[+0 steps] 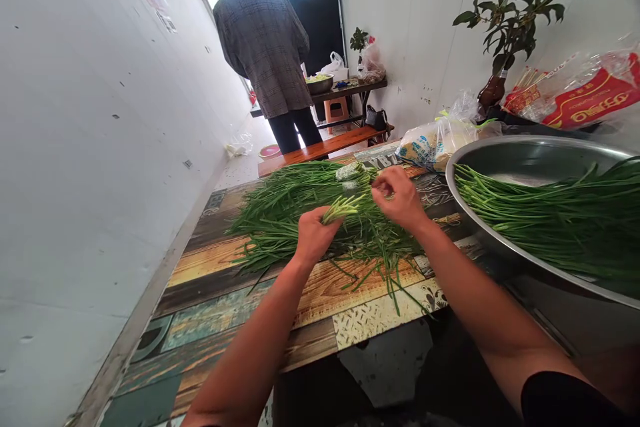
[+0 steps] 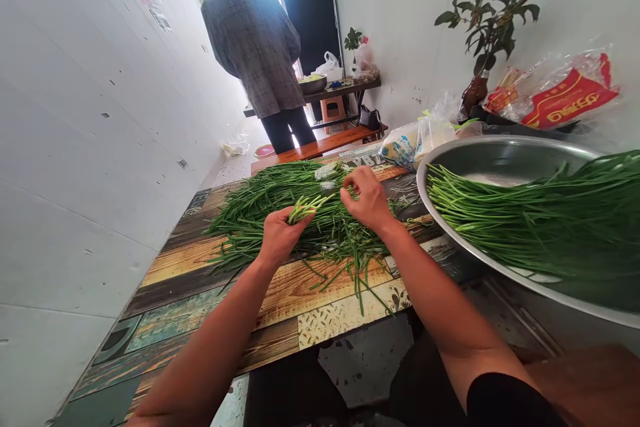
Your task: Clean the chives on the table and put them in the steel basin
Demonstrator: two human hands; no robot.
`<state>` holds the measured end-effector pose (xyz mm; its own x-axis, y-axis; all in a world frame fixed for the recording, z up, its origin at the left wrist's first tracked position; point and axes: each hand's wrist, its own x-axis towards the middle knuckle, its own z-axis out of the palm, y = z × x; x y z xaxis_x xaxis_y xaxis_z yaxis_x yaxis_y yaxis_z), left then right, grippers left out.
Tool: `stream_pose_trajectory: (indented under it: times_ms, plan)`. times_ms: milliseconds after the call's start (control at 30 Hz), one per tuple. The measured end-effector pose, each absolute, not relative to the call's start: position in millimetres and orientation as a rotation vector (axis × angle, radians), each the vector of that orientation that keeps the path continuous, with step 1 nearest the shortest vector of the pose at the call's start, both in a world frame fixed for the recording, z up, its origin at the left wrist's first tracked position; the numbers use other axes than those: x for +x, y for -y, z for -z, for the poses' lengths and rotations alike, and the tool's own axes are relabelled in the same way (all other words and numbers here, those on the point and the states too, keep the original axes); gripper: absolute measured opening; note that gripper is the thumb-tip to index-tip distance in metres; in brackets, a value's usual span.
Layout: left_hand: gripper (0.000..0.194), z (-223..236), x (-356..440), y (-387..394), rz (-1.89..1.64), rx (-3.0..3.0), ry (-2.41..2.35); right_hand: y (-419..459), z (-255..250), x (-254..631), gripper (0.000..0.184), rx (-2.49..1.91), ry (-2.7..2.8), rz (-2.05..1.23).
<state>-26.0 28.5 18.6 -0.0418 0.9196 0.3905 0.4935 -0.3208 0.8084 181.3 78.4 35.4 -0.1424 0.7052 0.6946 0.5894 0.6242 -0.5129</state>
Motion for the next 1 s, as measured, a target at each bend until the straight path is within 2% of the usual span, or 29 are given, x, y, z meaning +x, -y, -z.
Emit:
stream_pose_trajectory:
  times_ms: [100, 233, 400, 700, 800, 1000]
  plan:
    - [0.025, -20, -26, -29, -1.302, 1.795, -1.471, -72, -33, 170, 0.022, -0.784, 2.078, -0.113]
    - [0.028, -23, -26, -27, -1.263, 1.804, -1.471, -78, -21, 163, 0.018, -0.732, 2.243, -0.092]
    - [0.032, -27, -25, -26, -1.244, 1.822, -1.477, -81, -17, 164, 0.031, -0.665, 2.271, -0.268]
    - [0.033, -29, -26, -26, -1.280, 1.788, -1.429, -69, -23, 153, 0.037, -0.741, 1.790, -1.125]
    - [0.033, -30, -26, -26, -1.268, 1.780, -1.425, -64, -24, 145, 0.032, -0.799, 1.643, -1.215]
    - [0.033, -29, -26, -26, -1.241, 1.835, -1.486, -69, -21, 138, 0.024, -0.859, 1.264, -1.172]
